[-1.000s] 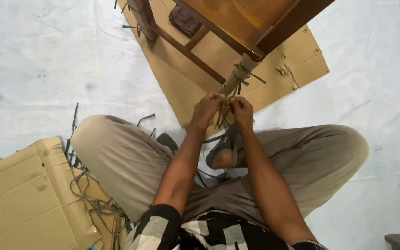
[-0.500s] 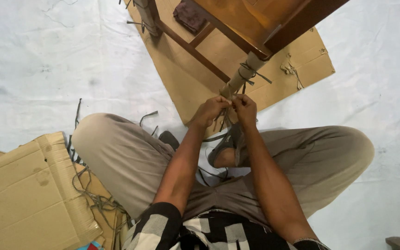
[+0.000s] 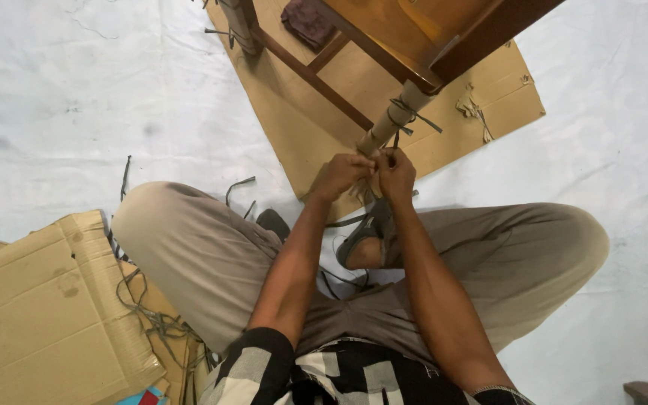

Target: Wrapping the legs of a wooden chair with cardboard and plastic strips.

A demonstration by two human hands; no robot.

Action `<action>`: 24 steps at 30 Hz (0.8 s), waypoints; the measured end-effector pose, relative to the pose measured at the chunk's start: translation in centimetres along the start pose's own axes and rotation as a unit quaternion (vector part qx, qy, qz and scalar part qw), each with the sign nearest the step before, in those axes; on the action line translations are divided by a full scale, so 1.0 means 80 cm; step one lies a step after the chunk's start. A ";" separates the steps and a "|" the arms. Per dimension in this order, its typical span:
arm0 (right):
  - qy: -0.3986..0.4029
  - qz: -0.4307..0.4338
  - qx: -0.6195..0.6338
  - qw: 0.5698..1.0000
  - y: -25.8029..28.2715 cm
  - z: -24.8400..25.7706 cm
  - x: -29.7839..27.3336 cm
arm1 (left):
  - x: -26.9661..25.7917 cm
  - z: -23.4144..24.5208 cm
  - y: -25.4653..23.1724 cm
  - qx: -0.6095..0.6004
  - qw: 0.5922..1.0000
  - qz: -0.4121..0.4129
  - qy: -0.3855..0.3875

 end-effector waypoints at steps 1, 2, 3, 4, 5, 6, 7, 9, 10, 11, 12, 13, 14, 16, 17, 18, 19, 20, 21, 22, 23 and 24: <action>0.000 -0.001 0.000 1.000 0.000 0.001 -0.002 | -0.014 0.004 -0.018 0.000 1.000 0.001 0.001; -0.002 0.008 -0.005 1.000 0.004 0.003 -0.003 | -0.027 0.007 -0.033 0.034 0.999 0.030 0.009; -0.005 0.016 -0.011 1.000 0.008 0.004 -0.004 | -0.040 0.011 -0.047 0.068 0.996 0.060 0.018; -0.004 0.017 -0.010 1.000 0.016 0.004 -0.008 | -0.035 0.013 -0.040 0.068 0.996 0.060 0.017; -0.016 0.036 -0.024 0.999 0.030 0.006 -0.014 | -0.030 0.017 -0.034 0.088 0.994 0.064 0.010; -0.029 0.055 -0.038 0.997 0.043 0.009 -0.019 | -0.024 0.020 -0.028 0.108 0.992 0.067 0.004; -0.029 0.056 -0.039 0.997 0.045 0.009 -0.021 | -0.035 0.022 -0.042 0.108 0.992 0.067 0.004; -0.040 0.144 -0.061 0.987 0.068 0.011 -0.031 | -0.057 0.021 -0.067 0.146 0.986 0.078 0.014; -0.040 0.144 -0.062 0.987 0.067 0.012 -0.029 | -0.051 0.022 -0.060 0.146 0.986 0.078 0.014; -0.031 0.173 -0.091 0.980 0.074 0.008 -0.029 | -0.044 0.024 -0.054 0.161 0.984 0.079 0.010; -0.023 0.201 -0.121 0.972 0.080 0.005 -0.030 | -0.039 0.025 -0.047 0.177 0.981 0.081 0.008; -0.022 0.200 -0.122 0.972 0.076 0.004 -0.029 | -0.041 0.026 -0.051 0.176 0.981 0.081 0.008; -0.012 0.210 -0.124 0.970 0.074 0.000 -0.029 | -0.043 0.030 -0.059 0.179 0.982 0.064 -0.007; -0.002 0.220 -0.126 0.967 0.073 -0.003 -0.030 | -0.048 0.032 -0.073 0.181 0.982 0.045 -0.021; -0.005 0.219 -0.135 0.966 0.073 -0.002 -0.030 | -0.050 0.032 -0.077 0.176 0.983 0.046 -0.023; -0.008 0.217 -0.143 0.966 0.074 -0.002 -0.031 | -0.052 0.032 -0.081 0.171 0.984 0.047 -0.026; -0.008 0.217 -0.143 0.966 0.078 -0.001 -0.032 | -0.053 0.029 -0.081 0.171 0.984 0.047 -0.026; -0.023 0.214 -0.135 0.967 0.082 0.004 -0.033 | -0.054 0.027 -0.083 0.153 0.987 0.031 -0.027; -0.038 0.212 -0.127 0.968 0.086 0.009 -0.035 | -0.054 0.025 -0.085 0.135 0.990 0.016 -0.028; -0.038 0.211 -0.127 0.968 0.083 0.009 -0.033 | -0.054 0.021 -0.085 0.135 0.990 0.016 -0.028; -0.046 0.212 -0.136 0.967 0.081 0.010 -0.031 | -0.054 0.020 -0.081 0.115 0.992 0.031 -0.034; -0.055 0.213 -0.144 0.965 0.078 0.011 -0.030 | -0.055 0.018 -0.076 0.096 0.993 0.047 -0.041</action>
Point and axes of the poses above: each hand's wrist, its own x-axis towards the middle knuckle, its own z-axis out of the back of the hand, y = z × x, the point moved 9 cm from there along x, towards the middle knuckle, and after that the axes turned 15 degrees about y, right-handed, at the moved point
